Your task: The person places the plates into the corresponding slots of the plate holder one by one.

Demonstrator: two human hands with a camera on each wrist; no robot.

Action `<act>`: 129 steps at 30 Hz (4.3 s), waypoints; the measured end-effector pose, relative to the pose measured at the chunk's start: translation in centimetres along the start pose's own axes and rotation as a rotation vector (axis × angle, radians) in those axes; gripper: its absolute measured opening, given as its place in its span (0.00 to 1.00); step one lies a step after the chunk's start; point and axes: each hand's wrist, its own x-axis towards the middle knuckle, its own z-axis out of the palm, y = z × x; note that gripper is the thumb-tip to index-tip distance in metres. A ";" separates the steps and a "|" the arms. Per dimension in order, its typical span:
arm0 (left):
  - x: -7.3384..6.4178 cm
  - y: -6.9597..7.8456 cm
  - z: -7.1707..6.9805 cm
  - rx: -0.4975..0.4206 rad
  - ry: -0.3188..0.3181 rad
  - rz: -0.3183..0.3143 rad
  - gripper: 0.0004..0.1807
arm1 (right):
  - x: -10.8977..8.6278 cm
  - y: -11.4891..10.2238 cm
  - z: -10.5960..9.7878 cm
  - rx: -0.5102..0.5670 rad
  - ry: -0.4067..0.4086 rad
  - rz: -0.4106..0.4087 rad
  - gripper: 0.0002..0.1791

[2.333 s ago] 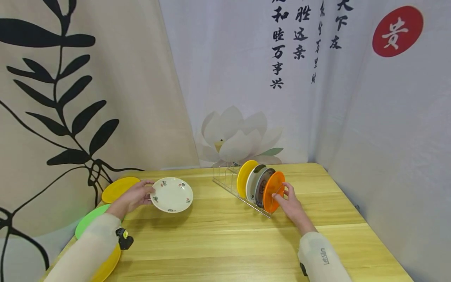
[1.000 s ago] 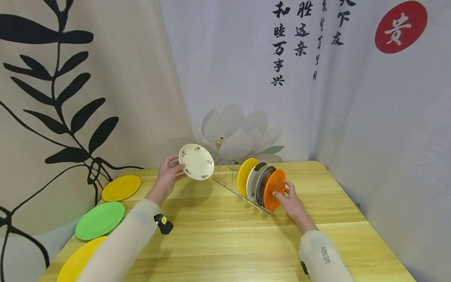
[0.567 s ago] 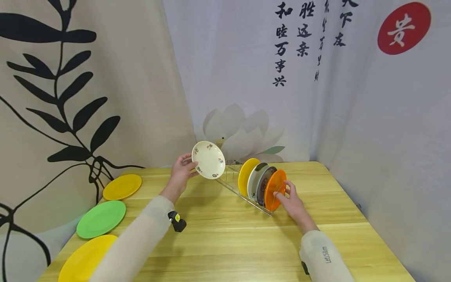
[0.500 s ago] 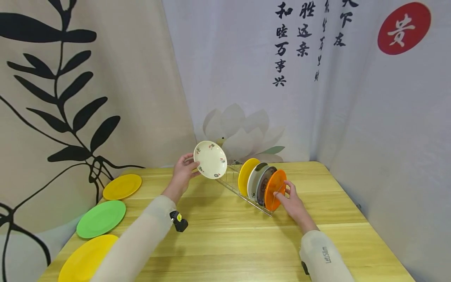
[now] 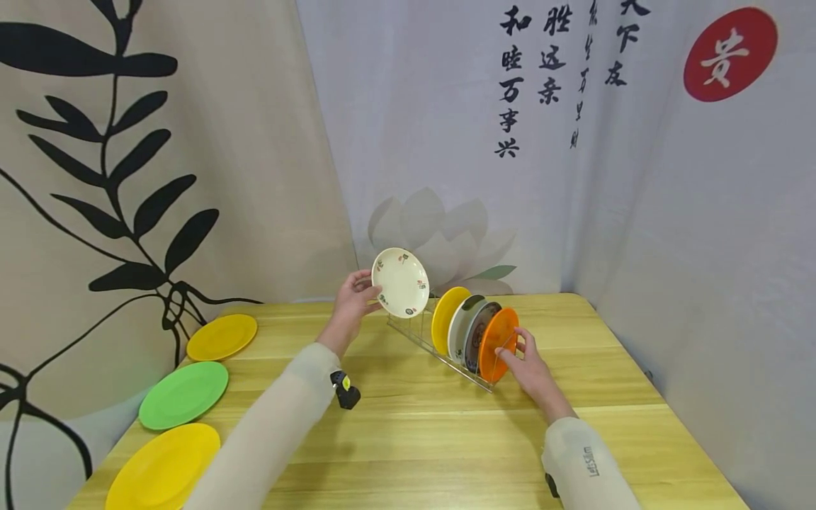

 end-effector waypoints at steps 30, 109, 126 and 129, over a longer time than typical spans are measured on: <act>1.0 -2.9 4.8 0.125 -0.109 0.000 0.17 | 0.4 0.2 -0.2 0.030 0.010 -0.018 0.40; -10.2 3.0 -27.1 0.432 -0.034 -0.133 0.37 | -0.2 -0.4 0.8 0.004 -0.011 -0.018 0.43; -14.5 5.3 -39.2 0.637 -0.162 -0.431 0.43 | -0.1 -0.5 1.1 0.036 0.018 -0.014 0.42; -14.8 5.1 -40.8 0.664 -0.150 -0.498 0.44 | -0.3 -0.6 0.9 0.038 0.019 -0.010 0.42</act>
